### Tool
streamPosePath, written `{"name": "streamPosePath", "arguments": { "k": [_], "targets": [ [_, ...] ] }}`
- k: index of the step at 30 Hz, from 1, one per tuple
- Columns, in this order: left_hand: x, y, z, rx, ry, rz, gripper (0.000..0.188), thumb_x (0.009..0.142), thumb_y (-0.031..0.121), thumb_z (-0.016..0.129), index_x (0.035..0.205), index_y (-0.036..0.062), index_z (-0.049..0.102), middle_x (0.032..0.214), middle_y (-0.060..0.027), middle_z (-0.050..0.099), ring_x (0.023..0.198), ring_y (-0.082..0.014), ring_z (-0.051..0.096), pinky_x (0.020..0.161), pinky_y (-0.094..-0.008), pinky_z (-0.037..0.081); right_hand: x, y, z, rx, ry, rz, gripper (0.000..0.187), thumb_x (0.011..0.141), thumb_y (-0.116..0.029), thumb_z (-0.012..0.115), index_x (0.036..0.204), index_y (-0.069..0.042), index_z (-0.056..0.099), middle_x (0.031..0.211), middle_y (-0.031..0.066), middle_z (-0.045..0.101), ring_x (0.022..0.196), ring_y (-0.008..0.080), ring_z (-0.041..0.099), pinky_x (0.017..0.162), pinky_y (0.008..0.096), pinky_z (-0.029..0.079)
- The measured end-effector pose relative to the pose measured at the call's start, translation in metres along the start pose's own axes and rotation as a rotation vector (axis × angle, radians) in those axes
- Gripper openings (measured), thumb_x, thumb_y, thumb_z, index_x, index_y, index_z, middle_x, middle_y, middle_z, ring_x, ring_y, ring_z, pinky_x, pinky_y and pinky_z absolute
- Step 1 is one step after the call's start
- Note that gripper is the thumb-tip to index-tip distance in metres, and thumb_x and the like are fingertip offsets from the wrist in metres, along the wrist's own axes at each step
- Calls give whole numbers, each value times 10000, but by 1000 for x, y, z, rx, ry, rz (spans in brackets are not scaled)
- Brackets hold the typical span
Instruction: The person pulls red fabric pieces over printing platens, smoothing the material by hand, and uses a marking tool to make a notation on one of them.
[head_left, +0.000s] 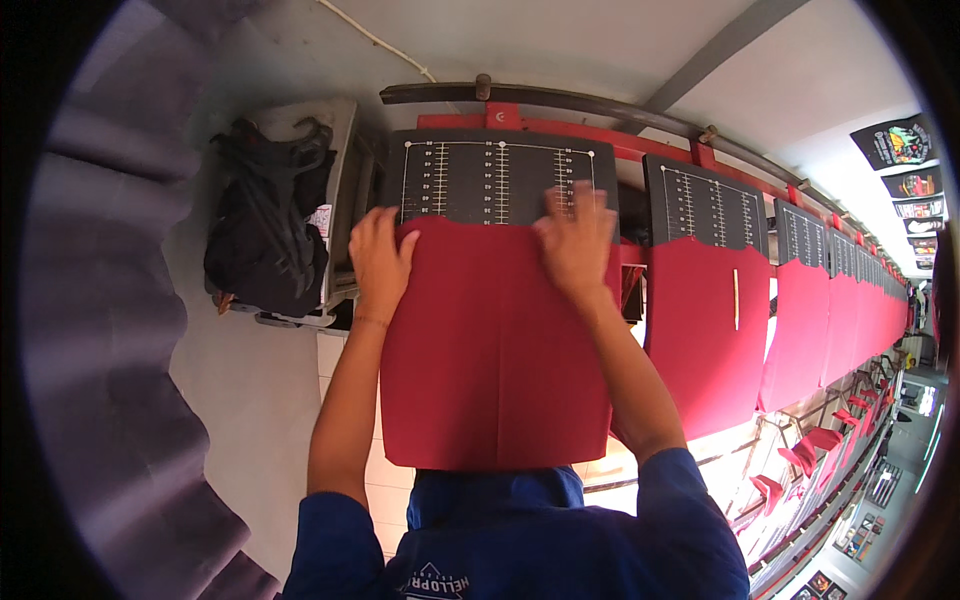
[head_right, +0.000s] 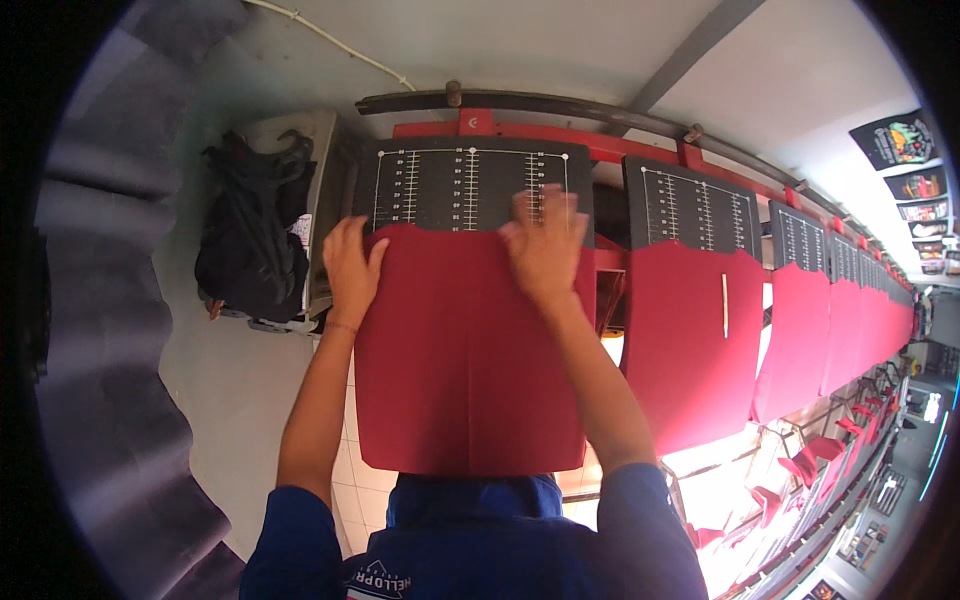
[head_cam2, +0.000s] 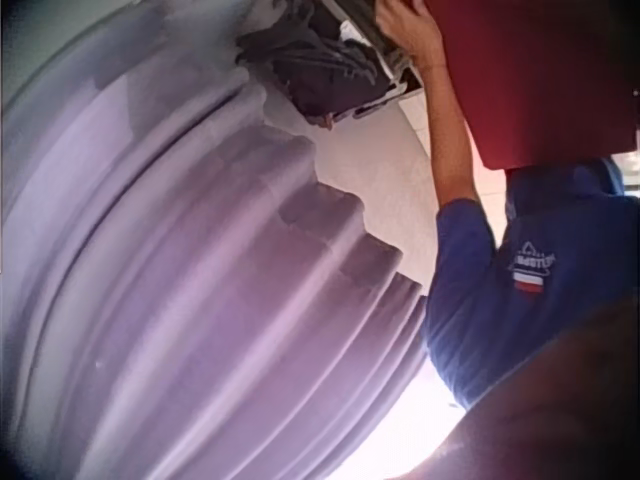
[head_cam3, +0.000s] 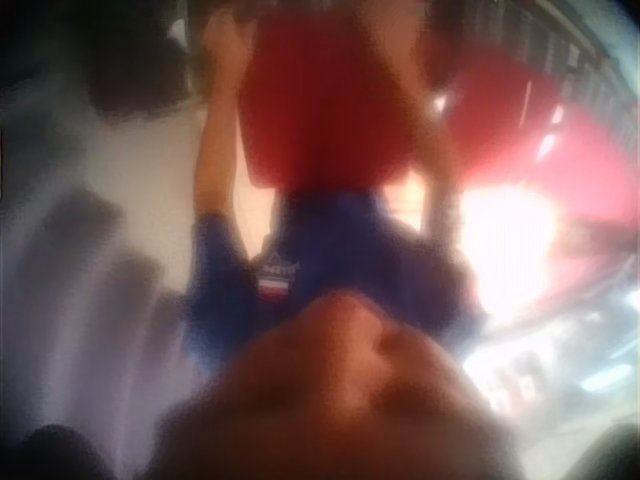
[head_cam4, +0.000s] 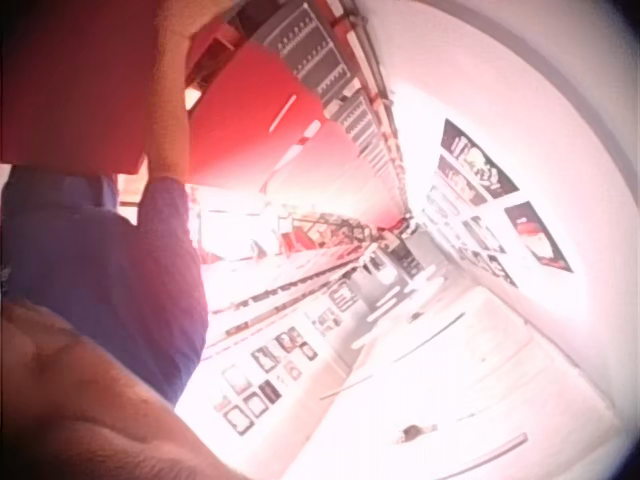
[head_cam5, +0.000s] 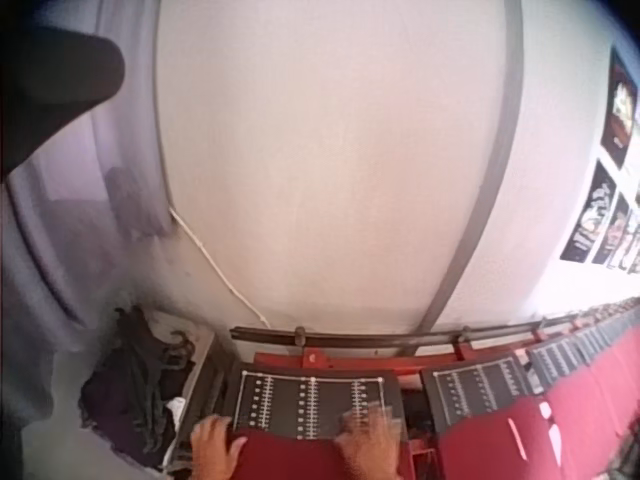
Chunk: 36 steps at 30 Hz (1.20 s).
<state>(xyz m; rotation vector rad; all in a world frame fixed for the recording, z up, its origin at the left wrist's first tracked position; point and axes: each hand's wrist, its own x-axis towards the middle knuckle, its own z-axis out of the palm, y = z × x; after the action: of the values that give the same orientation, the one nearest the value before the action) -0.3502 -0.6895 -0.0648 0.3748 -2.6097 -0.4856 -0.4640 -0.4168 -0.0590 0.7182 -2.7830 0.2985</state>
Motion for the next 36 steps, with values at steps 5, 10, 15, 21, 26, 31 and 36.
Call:
{"name": "streamPosePath", "arguments": {
  "k": [5, 10, 15, 21, 26, 31, 36],
  "targets": [
    [-162, -57, -31, -980, -355, -797, 762, 986, 617, 358, 1414, -6, 457, 1404, -180, 518, 1316, -285, 479, 1097, -413, 380, -95, 65, -32, 707, 98, 466, 587, 1054, -346, 422, 1493, 35, 341, 1536, 238, 360, 1422, 386, 353, 1171, 410, 286],
    [-299, -38, -79, -1302, -531, -1373, 800, 992, 674, 327, 1344, -8, 554, 1264, -124, 638, 1156, -213, 617, 978, -351, 510, -324, 81, -38, 1539, -447, 1316, 709, 1049, -538, 351, 1477, 26, 376, 1455, 182, 475, 1336, 266, 479, 1073, 407, 421],
    [-340, -48, -81, -1407, -439, -1245, 483, 1030, 464, 493, 1225, 41, 622, 1115, -62, 695, 983, -156, 671, 863, -322, 557, -411, 82, -24, 1762, -385, 1118, 551, 1042, -482, 435, 1316, -19, 553, 1232, 101, 649, 1152, 193, 611, 963, 353, 503],
    [-339, -46, -83, -1317, -417, -1210, 399, 1038, 425, 501, 1145, 71, 650, 1020, -9, 709, 883, -102, 670, 772, -280, 566, -410, 90, -25, 984, -353, 972, 454, 1045, -352, 454, 1329, -7, 540, 1241, 164, 616, 1155, 282, 598, 967, 387, 469],
    [-354, -49, -74, -1331, -376, -1209, 396, 1039, 412, 510, 1143, 60, 657, 990, -14, 708, 853, -94, 663, 751, -267, 563, -249, -7, -95, 509, -274, 187, 578, 992, -368, 502, 1434, -2, 436, 1468, 233, 434, 1380, 402, 396, 1143, 488, 309],
    [-343, -51, -75, -1305, -409, -1179, 434, 1041, 412, 508, 1227, 44, 642, 1063, -49, 713, 914, -119, 673, 804, -270, 557, -100, -34, -29, 220, -393, -622, 704, 980, -496, 470, 1490, -21, 374, 1564, 159, 353, 1461, 368, 286, 1207, 513, 194],
    [-333, -61, -73, -1212, -649, -1201, 615, 1032, 526, 440, 1377, 28, 541, 1236, -108, 662, 1070, -194, 653, 913, -318, 536, -59, -64, -10, 148, -239, -399, 747, 954, -484, 504, 1469, 34, 351, 1528, 221, 379, 1421, 384, 342, 1193, 514, 233]
  ]
}}
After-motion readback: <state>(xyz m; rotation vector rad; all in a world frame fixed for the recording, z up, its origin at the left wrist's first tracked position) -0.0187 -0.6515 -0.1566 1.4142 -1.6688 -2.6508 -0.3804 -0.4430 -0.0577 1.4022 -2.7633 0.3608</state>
